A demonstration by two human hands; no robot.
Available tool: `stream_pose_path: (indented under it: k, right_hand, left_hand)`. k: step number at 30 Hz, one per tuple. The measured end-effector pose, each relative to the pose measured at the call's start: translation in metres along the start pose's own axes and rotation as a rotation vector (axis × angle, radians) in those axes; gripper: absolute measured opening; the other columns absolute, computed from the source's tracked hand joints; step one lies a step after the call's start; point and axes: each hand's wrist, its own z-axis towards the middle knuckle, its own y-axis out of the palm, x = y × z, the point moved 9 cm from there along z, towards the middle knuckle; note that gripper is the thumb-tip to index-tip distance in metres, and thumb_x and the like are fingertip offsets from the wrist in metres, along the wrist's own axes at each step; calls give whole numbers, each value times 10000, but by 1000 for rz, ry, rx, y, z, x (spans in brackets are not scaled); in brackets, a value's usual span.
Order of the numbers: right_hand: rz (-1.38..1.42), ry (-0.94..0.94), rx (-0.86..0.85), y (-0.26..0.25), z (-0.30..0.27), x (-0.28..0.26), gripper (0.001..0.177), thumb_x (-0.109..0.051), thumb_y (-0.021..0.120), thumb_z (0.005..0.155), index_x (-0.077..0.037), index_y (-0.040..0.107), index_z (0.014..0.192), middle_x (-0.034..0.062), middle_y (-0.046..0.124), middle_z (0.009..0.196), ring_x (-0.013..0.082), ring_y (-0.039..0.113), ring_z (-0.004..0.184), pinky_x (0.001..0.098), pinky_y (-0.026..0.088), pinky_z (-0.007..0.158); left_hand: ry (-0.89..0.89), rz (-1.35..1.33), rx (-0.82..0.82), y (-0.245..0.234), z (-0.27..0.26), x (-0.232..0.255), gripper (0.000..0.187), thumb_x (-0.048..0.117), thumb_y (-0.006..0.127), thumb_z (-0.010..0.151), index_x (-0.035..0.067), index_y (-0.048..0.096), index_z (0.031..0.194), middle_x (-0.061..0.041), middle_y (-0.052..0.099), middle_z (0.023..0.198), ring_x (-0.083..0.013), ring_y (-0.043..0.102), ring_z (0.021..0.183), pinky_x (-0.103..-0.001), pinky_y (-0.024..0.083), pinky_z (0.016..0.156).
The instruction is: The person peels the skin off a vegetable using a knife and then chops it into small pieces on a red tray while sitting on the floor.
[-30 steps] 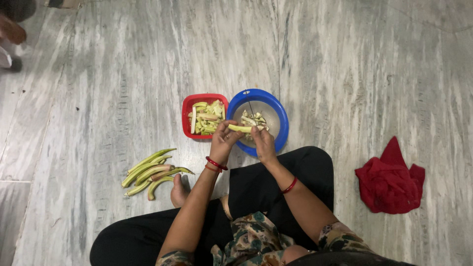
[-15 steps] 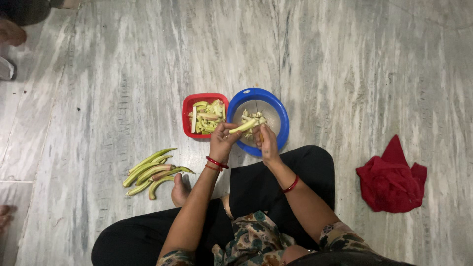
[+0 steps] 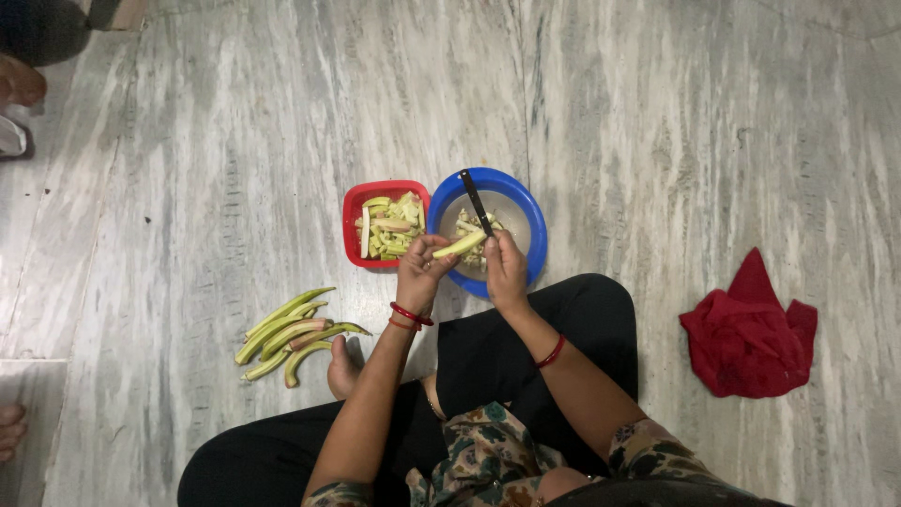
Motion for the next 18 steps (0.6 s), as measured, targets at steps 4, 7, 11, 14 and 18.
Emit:
stream_pose_path:
  k: [4, 7, 11, 14, 18]
  right_hand:
    - [27, -37, -24, 6, -6, -4, 307, -276, 463, 1113, -20, 626, 1156, 41, 637, 859, 113, 605, 774, 290, 492, 685]
    - [27, 45, -19, 11, -10, 9, 306, -292, 463, 1114, -28, 618, 1107, 38, 600, 770, 112, 560, 699, 299, 461, 632]
    - [15, 11, -21, 14, -13, 14, 289, -278, 456, 1117, -23, 589, 1093, 34, 592, 767, 104, 561, 694, 301, 458, 621]
    - [25, 81, -52, 19, -16, 21, 278, -270, 440, 1105, -28, 576, 1099, 29, 571, 735, 98, 538, 654, 303, 438, 587]
    - [25, 28, -75, 28, -22, 12, 287, -248, 444, 1131, -5, 595, 1140, 65, 586, 832, 115, 552, 751, 304, 452, 666]
  left_hand:
    - [9, -49, -5, 5, -1, 1, 247, -51, 686, 927, -3, 598, 1152, -159, 730, 1152, -184, 719, 1041, -299, 604, 930]
    - [6, 22, 27, 3, -4, 1, 263, -47, 695, 924, -5, 603, 1166, -139, 728, 1123, -167, 714, 1020, -280, 596, 895]
    - [26, 33, 29, 0, -4, -1, 273, -50, 693, 945, -14, 610, 1203, -129, 716, 1116, -144, 681, 995, -251, 556, 840]
    - [40, 11, 16, 0, -3, -5, 289, -47, 681, 936, -7, 602, 1211, -115, 714, 1132, -135, 689, 1008, -250, 568, 850]
    - [83, 18, 16, 1, -3, -6, 293, -62, 665, 953, -29, 598, 1236, -128, 706, 1178, -149, 672, 1065, -259, 551, 904]
